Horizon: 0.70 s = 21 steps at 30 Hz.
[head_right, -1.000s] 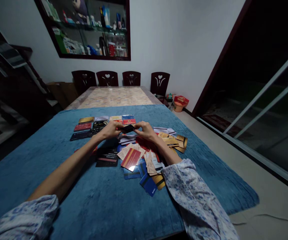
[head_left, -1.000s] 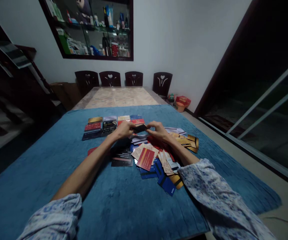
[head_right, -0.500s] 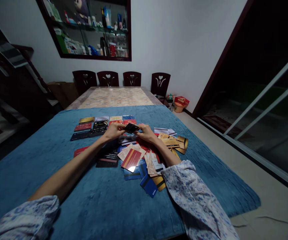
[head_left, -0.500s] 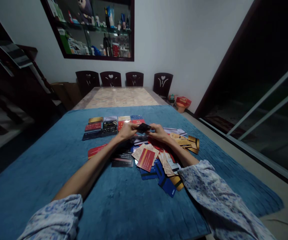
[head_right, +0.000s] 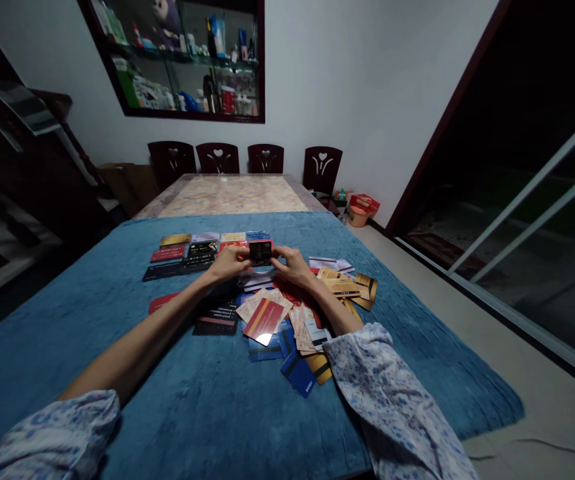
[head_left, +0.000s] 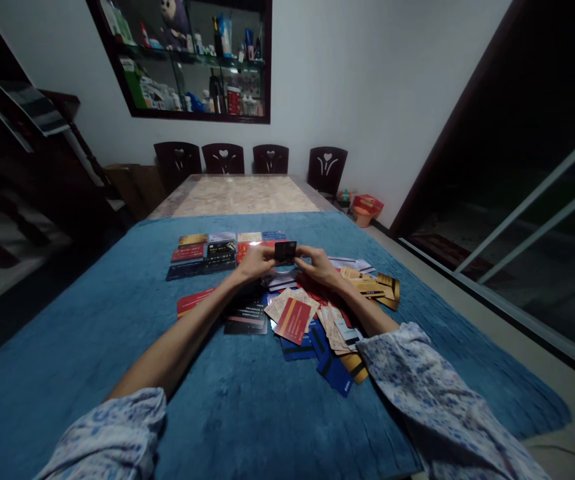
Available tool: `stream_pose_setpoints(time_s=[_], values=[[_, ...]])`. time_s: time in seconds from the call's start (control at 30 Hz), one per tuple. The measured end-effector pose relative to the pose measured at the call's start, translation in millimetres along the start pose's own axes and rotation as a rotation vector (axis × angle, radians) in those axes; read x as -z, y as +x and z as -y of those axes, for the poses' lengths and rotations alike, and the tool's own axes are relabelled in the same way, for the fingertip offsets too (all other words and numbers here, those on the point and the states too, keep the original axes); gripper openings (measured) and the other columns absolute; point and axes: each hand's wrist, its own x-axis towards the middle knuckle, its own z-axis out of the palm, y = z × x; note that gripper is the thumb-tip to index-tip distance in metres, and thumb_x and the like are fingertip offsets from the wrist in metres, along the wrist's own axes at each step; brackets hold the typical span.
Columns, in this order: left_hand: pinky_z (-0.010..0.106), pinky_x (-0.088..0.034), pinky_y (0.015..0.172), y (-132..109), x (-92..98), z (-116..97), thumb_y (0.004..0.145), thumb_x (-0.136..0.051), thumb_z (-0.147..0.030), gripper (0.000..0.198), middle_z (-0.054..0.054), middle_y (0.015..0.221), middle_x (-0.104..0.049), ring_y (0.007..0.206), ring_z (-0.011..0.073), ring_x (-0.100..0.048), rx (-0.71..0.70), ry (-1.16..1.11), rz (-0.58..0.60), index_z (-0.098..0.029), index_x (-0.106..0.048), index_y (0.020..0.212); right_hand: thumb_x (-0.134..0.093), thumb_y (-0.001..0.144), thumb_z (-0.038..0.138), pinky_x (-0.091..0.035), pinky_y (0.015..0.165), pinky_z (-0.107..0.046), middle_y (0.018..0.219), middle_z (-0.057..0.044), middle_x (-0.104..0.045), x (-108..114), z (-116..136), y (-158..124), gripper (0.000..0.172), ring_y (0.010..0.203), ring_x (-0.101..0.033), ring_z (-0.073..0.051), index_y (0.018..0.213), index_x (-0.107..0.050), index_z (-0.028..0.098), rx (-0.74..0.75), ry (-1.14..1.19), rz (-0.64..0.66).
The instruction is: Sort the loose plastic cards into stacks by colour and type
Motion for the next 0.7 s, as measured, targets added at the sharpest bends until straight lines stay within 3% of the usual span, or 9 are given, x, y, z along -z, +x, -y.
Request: stream_pose_setpoints(time_s=[0.23, 0.43, 0.7], values=[[0.025, -0.052, 0.068, 1, 3.5, 6, 0.073, -0.06, -0.019, 0.022, 0.003, 0.076, -0.075, 0.071, 0.0169, -0.067, 0.025, 0.102, -0.021, -0.01, -0.077, 0.082, -0.056, 0.09, 0.021, -0.047, 0.082, -0.034, 0.09, -0.005, -0.07, 2, -8, 2, 0.017, 0.085, -0.06, -0.02, 0.098, -0.07, 0.021, 0.052, -0.084, -0.055], [0.026, -0.055, 0.076, 0, 7.5, 4, 0.073, -0.062, -0.02, 0.038, 0.003, 0.087, -0.078, 0.075, 0.0163, -0.069, 0.041, 0.086, -0.105, -0.014, -0.075, 0.109, -0.054, 0.091, 0.018, -0.044, 0.08, -0.033, 0.086, -0.005, -0.06, 2, -12, 3, 0.02, 0.085, -0.054, -0.021, 0.099, -0.072, 0.021, 0.054, -0.194, -0.071], [0.025, -0.051, 0.074, -5, 8.0, 6, 0.074, -0.055, -0.013, 0.042, 0.0, 0.079, -0.073, 0.068, 0.0144, -0.063, -0.03, 0.195, -0.084, -0.016, -0.071, 0.112, -0.047, 0.095, 0.016, -0.044, 0.083, -0.034, 0.095, -0.008, -0.061, 3, 0, 1, 0.03, 0.092, -0.053, -0.022, 0.111, -0.072, 0.021, 0.009, -0.338, 0.074]])
